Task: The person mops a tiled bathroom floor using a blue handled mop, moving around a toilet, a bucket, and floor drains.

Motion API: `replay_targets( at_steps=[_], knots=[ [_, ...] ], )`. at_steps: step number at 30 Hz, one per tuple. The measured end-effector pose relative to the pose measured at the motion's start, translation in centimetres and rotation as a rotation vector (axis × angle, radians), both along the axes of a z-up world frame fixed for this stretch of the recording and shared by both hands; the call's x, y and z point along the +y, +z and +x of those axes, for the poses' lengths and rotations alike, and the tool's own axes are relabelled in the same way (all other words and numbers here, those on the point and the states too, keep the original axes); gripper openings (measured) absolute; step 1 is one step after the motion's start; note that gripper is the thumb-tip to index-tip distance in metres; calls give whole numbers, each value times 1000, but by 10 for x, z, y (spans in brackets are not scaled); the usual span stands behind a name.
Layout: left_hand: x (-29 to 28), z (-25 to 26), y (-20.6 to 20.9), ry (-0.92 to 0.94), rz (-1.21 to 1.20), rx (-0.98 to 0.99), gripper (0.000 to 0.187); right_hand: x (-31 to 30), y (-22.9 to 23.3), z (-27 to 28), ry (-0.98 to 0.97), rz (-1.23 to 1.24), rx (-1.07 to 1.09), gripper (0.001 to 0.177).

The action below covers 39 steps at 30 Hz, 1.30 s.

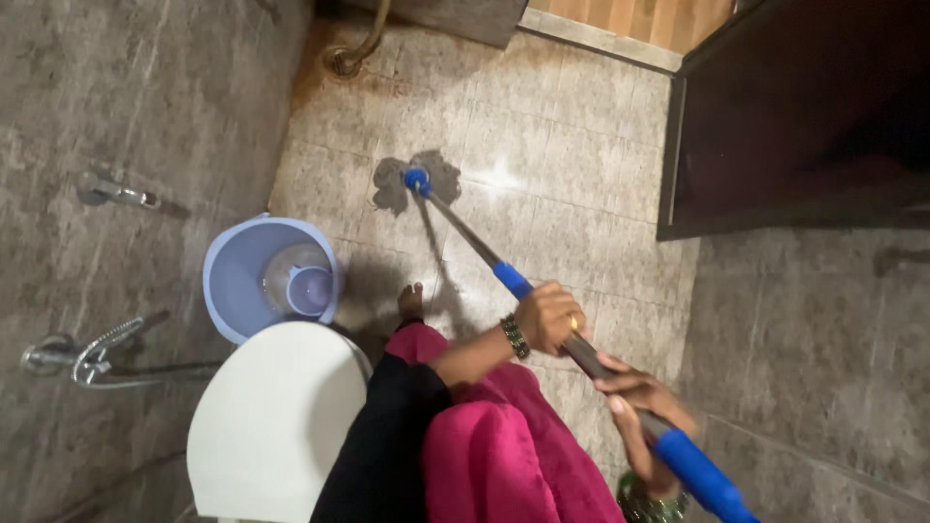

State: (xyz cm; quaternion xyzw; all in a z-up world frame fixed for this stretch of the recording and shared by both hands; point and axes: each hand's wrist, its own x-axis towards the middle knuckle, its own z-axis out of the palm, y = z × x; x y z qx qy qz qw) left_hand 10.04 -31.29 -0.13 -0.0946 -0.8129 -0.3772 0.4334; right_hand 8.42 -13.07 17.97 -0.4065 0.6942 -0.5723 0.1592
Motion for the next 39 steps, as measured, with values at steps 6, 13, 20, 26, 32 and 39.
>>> replay_targets(
  at_steps=[6,13,20,26,32,39],
  knots=[
    [-140,-22,-40,41,-33,-59,19,-130,-58,-34,177,9,181,5],
    [-267,-31,-106,201,-129,-623,25,-258,-170,-69,257,-16,328,14],
    [-264,-24,-175,345,-190,-890,20,-252,-231,-44,222,68,240,22],
    [-190,6,-168,353,-98,-859,13,-187,-226,3,79,-26,115,27],
    [-69,34,-92,337,-33,-835,13,-79,-173,17,124,-201,130,16],
    [74,79,2,373,-27,-743,26,57,-77,20,258,-88,36,14]
  ],
)
